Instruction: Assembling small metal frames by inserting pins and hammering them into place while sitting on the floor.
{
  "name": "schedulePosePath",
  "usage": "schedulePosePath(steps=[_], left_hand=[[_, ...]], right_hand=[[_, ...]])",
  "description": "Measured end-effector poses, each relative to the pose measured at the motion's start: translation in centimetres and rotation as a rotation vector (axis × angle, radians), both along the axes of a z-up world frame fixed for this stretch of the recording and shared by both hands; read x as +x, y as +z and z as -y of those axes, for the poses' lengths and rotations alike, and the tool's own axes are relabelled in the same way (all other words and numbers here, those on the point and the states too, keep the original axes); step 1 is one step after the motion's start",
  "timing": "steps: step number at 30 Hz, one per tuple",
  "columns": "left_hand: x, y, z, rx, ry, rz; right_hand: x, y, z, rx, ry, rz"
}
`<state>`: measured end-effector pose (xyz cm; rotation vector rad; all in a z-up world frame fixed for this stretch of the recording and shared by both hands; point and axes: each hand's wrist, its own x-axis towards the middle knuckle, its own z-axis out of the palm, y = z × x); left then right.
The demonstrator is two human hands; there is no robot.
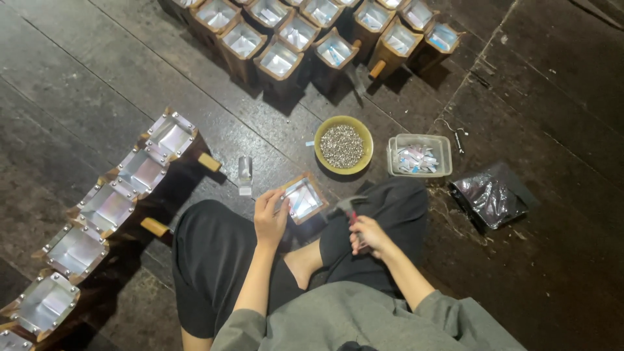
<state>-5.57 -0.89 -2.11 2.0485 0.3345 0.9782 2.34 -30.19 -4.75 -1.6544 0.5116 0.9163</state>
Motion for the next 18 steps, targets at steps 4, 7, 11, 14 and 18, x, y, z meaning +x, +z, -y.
schedulePosePath(steps=[4, 7, 11, 14, 18], left_hand=[[0.1, 0.4, -0.5, -0.107, -0.076, -0.039], [0.2, 0.3, -0.7, -0.185, -0.13, -0.051], [0.1, -0.6, -0.7, -0.223, -0.13, -0.039], [0.2, -0.9, -0.7, -0.245, -0.128, -0.028], [0.3, -0.8, -0.8, -0.253, -0.123, -0.006]], right_hand=[[0.1, -0.4, -1.1, 0.069, 0.169, -0.198], [1.3, -0.9, -2.0, -0.038, 0.454, -0.259], [4.8, 4.0, -5.9, -0.61, 1.167, 0.248], [9.9, 2.9, -6.8, -0.76, 0.821, 0.671], [14.8, -1.6, -6.8, -0.62, 0.559, 0.979]])
